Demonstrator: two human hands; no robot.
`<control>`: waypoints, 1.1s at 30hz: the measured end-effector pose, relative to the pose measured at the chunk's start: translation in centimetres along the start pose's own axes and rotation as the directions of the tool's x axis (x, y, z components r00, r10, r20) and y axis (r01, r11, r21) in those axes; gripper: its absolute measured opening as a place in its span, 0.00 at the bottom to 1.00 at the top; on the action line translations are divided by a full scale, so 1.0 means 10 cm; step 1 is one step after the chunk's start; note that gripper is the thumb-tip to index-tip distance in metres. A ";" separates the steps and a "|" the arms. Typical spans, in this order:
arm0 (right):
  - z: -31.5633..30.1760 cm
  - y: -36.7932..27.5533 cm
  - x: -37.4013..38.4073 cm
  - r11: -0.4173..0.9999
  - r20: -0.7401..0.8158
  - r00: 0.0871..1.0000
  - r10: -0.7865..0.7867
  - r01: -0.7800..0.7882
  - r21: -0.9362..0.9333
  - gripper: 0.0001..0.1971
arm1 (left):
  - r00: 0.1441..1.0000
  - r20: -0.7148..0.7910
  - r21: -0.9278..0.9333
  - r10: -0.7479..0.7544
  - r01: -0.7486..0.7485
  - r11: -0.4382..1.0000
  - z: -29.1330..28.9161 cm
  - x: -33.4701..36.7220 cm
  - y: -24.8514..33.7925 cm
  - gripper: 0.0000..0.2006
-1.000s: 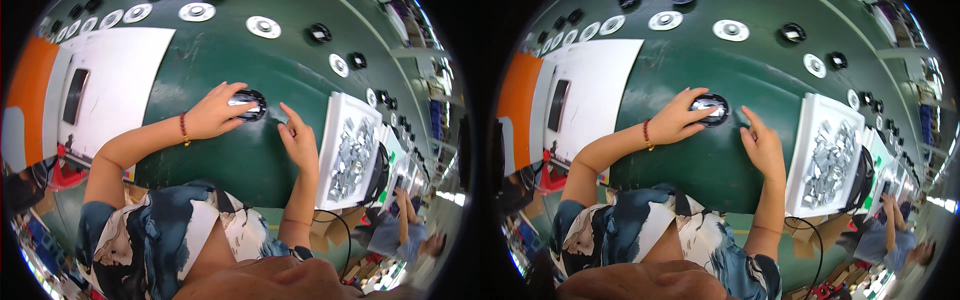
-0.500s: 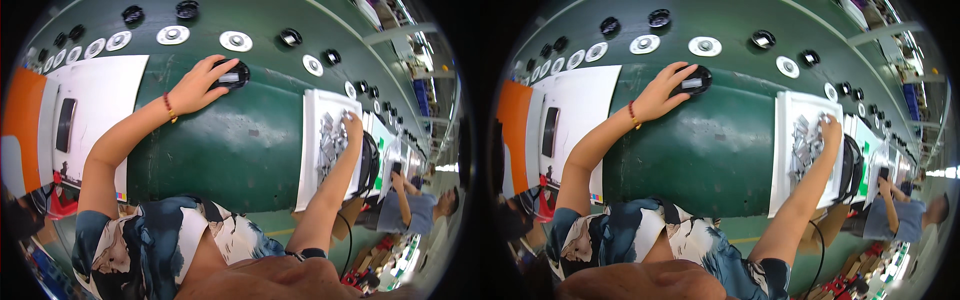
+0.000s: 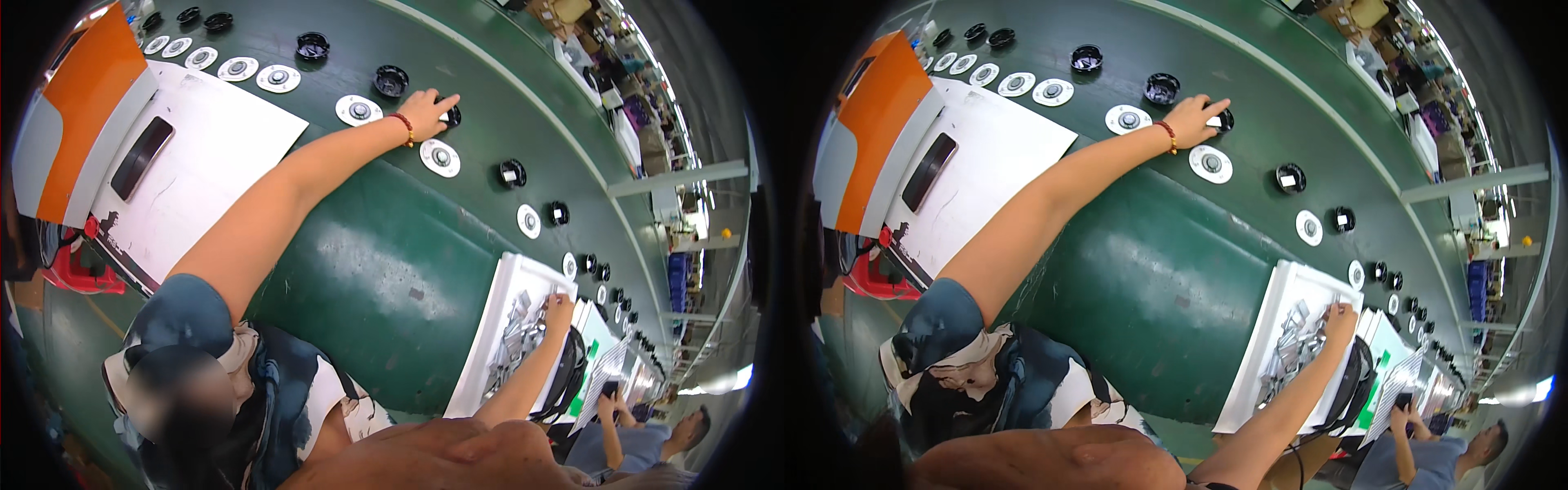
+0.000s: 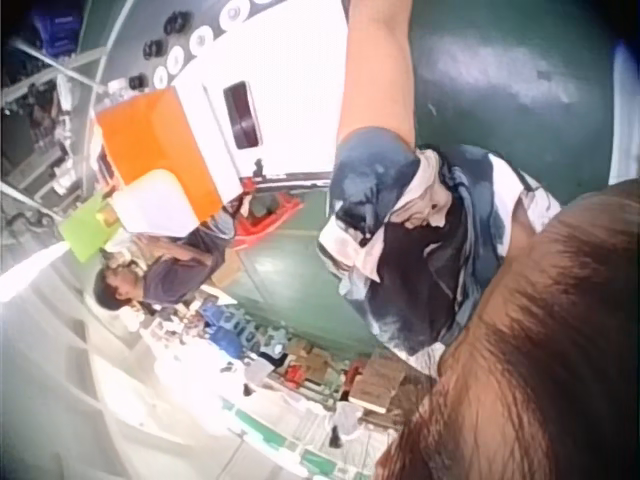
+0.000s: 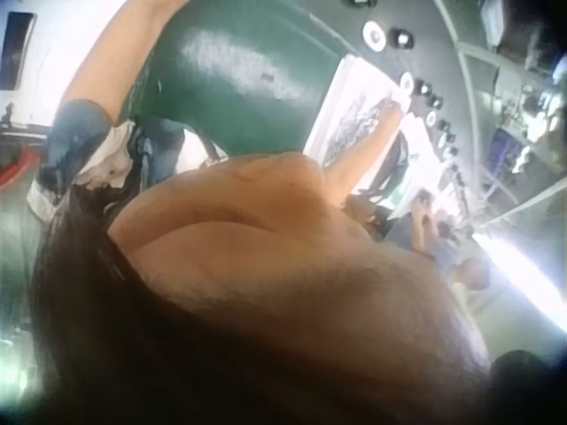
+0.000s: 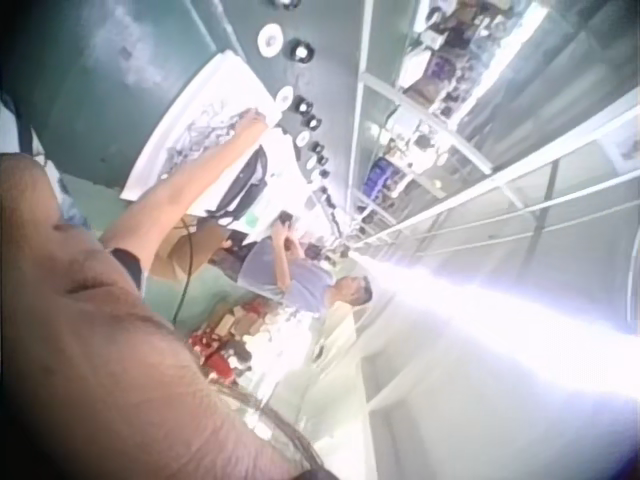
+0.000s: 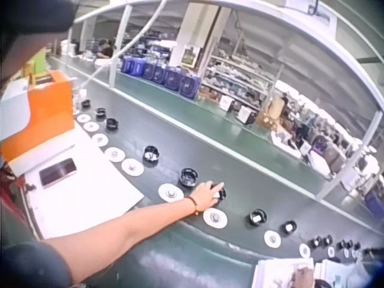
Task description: The recorder is assembling electronic components at a factory workstation, placing internal parts into plastic housings.
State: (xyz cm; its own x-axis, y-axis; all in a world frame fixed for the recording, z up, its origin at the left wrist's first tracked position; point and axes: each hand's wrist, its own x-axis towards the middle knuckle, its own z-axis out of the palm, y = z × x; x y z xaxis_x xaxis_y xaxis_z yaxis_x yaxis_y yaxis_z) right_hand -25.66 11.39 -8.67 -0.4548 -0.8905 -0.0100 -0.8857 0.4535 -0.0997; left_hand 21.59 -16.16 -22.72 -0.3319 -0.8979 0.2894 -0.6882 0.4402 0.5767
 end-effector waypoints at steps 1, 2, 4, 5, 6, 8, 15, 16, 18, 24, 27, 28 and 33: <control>-0.01 -0.05 -0.02 0.999 -0.022 0.999 -0.028 0.029 0.016 0.11 | 0.998 0.054 0.025 -0.032 0.031 0.999 0.00 0.02 -0.02 0.35; 0.08 0.30 -0.02 0.995 -0.070 0.992 -0.102 0.101 -0.018 0.10 | 0.996 0.080 0.070 -0.034 0.028 0.997 0.04 0.07 0.03 0.35; 0.17 0.47 0.06 0.981 -0.097 0.977 -0.190 0.187 -0.046 0.10 | 0.998 -0.066 0.151 0.002 0.008 0.989 0.00 0.05 0.01 0.34; 0.02 0.13 0.04 0.991 -0.013 0.994 -0.107 0.107 0.077 0.09 | 0.969 -0.238 0.199 0.062 -0.014 0.980 0.00 -0.03 -0.11 0.31; -0.09 -0.06 -0.05 0.983 0.075 0.997 -0.004 -0.010 0.183 0.08 | 0.970 -0.240 0.224 0.028 0.027 0.974 -0.15 -0.03 -0.14 0.27; -0.14 -0.14 -0.08 0.963 0.093 0.992 0.082 -0.103 0.250 0.09 | 0.955 -0.281 0.261 -0.100 0.176 0.949 -0.42 0.05 -0.37 0.18; -0.20 -0.42 -0.19 0.978 -0.245 0.952 -0.185 0.202 0.044 0.12 | 0.773 0.092 0.172 -0.628 0.609 0.775 -0.75 0.10 -0.72 0.15; -0.22 -0.61 -0.29 0.958 -0.283 0.940 -0.191 0.241 0.156 0.12 | 0.770 0.131 0.134 -0.624 0.610 0.781 -0.72 0.11 -0.73 0.16; -0.27 -1.32 -0.60 0.894 -0.243 0.937 -0.251 0.321 0.313 0.13 | 0.800 0.098 0.126 -0.592 0.580 0.805 -0.74 0.07 -0.77 0.15; 0.17 -2.50 -1.54 0.800 0.190 0.870 -0.456 0.306 0.516 0.11 | 0.988 0.154 0.082 0.025 -0.038 0.996 -1.23 -0.48 -0.40 0.11; 0.34 -2.54 -1.70 0.822 0.219 0.866 -0.449 0.304 0.482 0.12 | 0.919 0.291 -0.112 0.264 -0.242 0.964 -1.47 -1.05 0.01 0.07; 0.33 -2.51 -1.68 0.803 0.201 0.853 -0.482 0.338 0.491 0.12 | 0.888 0.242 -0.129 0.391 -0.370 0.920 -1.48 -1.28 0.14 0.07; 0.32 -2.57 -1.66 0.830 0.256 0.862 -0.438 0.278 0.484 0.11 | 0.781 0.482 -0.219 0.398 -0.333 0.917 -1.50 -1.92 0.56 0.06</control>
State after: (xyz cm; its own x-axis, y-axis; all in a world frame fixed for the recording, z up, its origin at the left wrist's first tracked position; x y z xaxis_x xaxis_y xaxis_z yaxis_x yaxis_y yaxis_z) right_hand 4.95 14.45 -9.17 0.0197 -0.9753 -0.2201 -0.8162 0.1114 -0.5669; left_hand 33.78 3.61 -13.62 -0.8440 -0.5292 0.0874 -0.3795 0.7043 0.5999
